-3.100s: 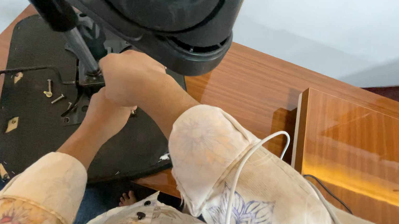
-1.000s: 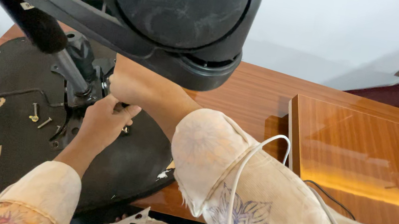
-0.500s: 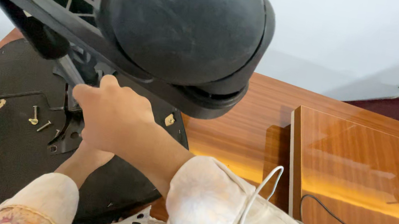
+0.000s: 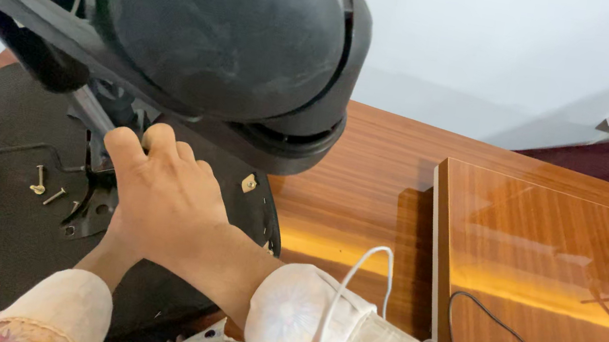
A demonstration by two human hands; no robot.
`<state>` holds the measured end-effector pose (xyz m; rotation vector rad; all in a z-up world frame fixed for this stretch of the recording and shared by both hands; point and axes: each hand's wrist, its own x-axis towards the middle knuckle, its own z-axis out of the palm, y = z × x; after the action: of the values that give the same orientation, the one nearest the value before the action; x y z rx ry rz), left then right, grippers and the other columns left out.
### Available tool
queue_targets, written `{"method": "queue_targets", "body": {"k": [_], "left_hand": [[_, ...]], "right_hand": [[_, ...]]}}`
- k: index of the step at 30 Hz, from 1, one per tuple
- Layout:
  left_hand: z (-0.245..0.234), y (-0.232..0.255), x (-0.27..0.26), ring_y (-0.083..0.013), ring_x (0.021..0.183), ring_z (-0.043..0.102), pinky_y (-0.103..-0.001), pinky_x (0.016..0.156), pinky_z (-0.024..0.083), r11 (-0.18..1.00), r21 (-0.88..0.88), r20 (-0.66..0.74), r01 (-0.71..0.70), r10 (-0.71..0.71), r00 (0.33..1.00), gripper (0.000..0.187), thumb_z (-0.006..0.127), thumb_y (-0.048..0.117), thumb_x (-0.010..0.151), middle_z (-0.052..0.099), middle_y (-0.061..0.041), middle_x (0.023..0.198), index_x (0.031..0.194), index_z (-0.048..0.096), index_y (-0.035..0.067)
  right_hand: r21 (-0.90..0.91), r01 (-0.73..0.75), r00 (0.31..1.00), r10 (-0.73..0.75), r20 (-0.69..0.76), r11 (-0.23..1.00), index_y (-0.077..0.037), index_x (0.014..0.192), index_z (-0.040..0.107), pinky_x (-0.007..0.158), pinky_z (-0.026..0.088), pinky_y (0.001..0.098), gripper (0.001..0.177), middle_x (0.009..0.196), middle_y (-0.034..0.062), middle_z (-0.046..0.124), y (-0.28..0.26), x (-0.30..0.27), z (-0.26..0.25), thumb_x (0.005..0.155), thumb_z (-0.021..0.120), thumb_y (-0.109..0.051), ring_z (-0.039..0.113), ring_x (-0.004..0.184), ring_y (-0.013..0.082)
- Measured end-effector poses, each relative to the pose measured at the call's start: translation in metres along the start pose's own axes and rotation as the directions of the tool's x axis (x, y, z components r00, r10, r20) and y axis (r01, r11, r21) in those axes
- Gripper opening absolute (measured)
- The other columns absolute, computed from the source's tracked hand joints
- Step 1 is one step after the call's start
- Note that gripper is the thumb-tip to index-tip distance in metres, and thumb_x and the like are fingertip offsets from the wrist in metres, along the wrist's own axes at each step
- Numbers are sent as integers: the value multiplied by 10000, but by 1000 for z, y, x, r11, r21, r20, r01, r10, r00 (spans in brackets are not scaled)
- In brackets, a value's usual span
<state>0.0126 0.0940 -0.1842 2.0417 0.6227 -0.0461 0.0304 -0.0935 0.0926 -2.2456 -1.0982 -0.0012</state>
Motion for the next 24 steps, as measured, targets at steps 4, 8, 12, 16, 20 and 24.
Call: {"method": "queue_targets", "body": {"k": [4,8,12,16,20,24], "left_hand": [[0,10,-14,-171,1199,554,-356,965,480,996,-90,73,28,-21,997,496,576,376,988,560,-44,1302,1401,446,134],[7,34,-40,-155,1209,559,-354,978,483,595,-802,185,43,181,966,461,426,448,1045,563,-36,1301,1407,435,164],[-2,58,-54,-167,1202,552,-377,969,482,408,-911,166,61,225,960,439,383,466,1112,551,-68,1282,1404,433,142],[-6,70,-75,-174,1219,546,-390,982,497,732,-663,61,-159,264,963,484,502,348,989,543,-49,1323,1423,394,163],[-5,78,-84,-183,1213,550,-400,975,498,608,-793,115,-38,210,971,465,509,332,996,552,-54,1319,1417,421,155],[-7,77,-82,-192,1207,554,-410,968,499,722,-684,126,-106,261,957,447,515,316,1002,561,-59,1315,1410,449,146]], "right_hand": [[12,-1,999,1,-43,1000,-200,1231,599,840,493,460,458,1111,145,553,-4,-2,2,790,725,-198,607,1038,347],[42,45,991,-39,-126,998,-239,1287,612,860,476,437,385,1096,122,558,-6,-11,11,916,695,-300,592,1045,316],[17,117,967,-110,-230,993,-244,1275,640,943,470,422,357,1089,47,601,-6,-17,25,921,682,-233,602,1089,279],[48,124,958,-107,-267,991,-208,1281,642,986,479,420,389,1195,-14,651,-7,-19,33,904,676,-122,620,1182,251],[57,131,963,-114,-245,990,-221,1239,669,961,484,421,419,1240,1,659,-12,-18,30,844,696,-87,626,1186,253],[44,143,963,-128,-238,989,-254,1259,684,963,496,404,469,1250,11,656,-17,-19,20,831,689,-63,634,1171,244]]}}
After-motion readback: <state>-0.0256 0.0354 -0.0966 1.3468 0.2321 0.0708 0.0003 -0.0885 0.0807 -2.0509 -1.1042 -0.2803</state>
